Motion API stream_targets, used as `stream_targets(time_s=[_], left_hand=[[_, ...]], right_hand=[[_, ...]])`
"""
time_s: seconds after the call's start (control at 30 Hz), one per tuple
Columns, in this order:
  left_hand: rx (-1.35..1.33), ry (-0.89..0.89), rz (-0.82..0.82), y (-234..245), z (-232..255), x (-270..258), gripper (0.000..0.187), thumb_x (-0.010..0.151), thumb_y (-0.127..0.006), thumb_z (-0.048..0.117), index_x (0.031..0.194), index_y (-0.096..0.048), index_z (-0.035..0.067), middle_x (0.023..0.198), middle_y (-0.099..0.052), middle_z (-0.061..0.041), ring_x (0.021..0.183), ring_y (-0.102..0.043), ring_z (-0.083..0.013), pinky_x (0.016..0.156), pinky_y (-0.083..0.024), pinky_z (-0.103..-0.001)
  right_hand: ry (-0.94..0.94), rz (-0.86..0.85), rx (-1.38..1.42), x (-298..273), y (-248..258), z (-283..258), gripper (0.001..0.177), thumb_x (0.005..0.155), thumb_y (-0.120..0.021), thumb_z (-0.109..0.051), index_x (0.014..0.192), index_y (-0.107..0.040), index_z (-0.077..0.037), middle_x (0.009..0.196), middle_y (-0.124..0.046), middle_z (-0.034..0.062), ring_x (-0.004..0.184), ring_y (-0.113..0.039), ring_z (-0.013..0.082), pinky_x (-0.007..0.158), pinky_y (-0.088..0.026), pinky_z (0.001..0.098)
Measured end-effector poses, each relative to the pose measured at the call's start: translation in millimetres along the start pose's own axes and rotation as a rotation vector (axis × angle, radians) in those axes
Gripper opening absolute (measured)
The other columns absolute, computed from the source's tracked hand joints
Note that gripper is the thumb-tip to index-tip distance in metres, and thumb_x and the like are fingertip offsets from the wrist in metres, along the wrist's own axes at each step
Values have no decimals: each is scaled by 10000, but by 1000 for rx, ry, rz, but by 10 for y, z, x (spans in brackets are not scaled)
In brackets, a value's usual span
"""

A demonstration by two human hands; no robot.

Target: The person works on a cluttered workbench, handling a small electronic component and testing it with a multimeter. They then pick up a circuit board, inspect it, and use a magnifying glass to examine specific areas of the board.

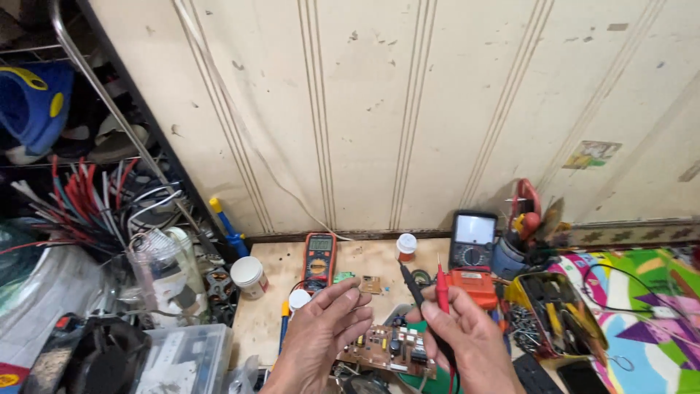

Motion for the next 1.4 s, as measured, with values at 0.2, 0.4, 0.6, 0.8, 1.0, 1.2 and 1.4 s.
stream_targets(time_s=[0.2, 0.4, 0.6, 0.8, 1.0, 1.2, 1.4], left_hand=[[-179, 1, -12, 3, 50, 291, 448, 997, -715, 3, 1434, -673, -86, 1170, -747, -273, 974, -700, -316, 982, -601, -446], [-181, -9, 8, 3, 43, 328, 433, 981, -741, 17, 1408, -727, -48, 1164, -784, -223, 965, -712, -278, 927, -592, -401], [-208, -35, 31, 33, 88, 280, 422, 980, -742, 33, 1393, -738, -55, 1147, -796, -232, 987, -737, -277, 921, -611, -383], [-218, -12, 0, 40, 56, 258, 394, 978, -735, 16, 1369, -721, -27, 1200, -807, -223, 963, -719, -245, 894, -599, -362], [-208, -5, 13, 4, 78, 180, 412, 976, -725, 15, 1383, -697, -45, 1232, -798, -238, 1009, -718, -258, 912, -597, -367], [-172, -11, -2, -12, 51, 194, 426, 959, -742, 14, 1380, -708, -39, 1224, -801, -229, 973, -696, -238, 903, -585, -368], [-141, -12, 9, -24, 45, 198, 465, 941, -746, 24, 1398, -679, -38, 1233, -792, -242, 1003, -708, -261, 920, -591, -384]], right_hand=[[-132, -2, -16, 305, -101, 488, 339, 1057, -699, -141, 1327, -788, 43, 773, -720, 259, 490, -454, 237, 433, -260, 329], [-134, -92, -39, 258, -316, 552, 272, 1055, -697, -78, 1221, -778, 122, 795, -776, 323, 532, -605, 325, 448, -399, 381], [-139, -117, -55, 186, -367, 661, 303, 1041, -695, -42, 1282, -801, 108, 774, -830, 341, 499, -634, 320, 450, -409, 364], [-122, -131, -102, 124, -418, 659, 319, 1021, -694, -3, 1292, -809, 118, 851, -887, 351, 542, -676, 326, 508, -484, 371], [-145, -139, -123, 85, -447, 606, 293, 1031, -695, -13, 1269, -804, 117, 867, -892, 356, 557, -682, 326, 547, -508, 374], [-145, -158, -120, 74, -467, 584, 312, 1033, -694, -20, 1290, -816, 108, 855, -880, 334, 562, -690, 314, 546, -500, 365], [-175, -133, -128, 72, -452, 589, 287, 1039, -700, -30, 1258, -818, 114, 878, -881, 338, 572, -699, 327, 564, -504, 370]])
Point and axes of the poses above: each hand's wrist, its own x-axis towards the middle knuckle, its own y-axis out of the back of the hand, z = x × y, the point moved 10 cm from there along x, towards the middle knuckle
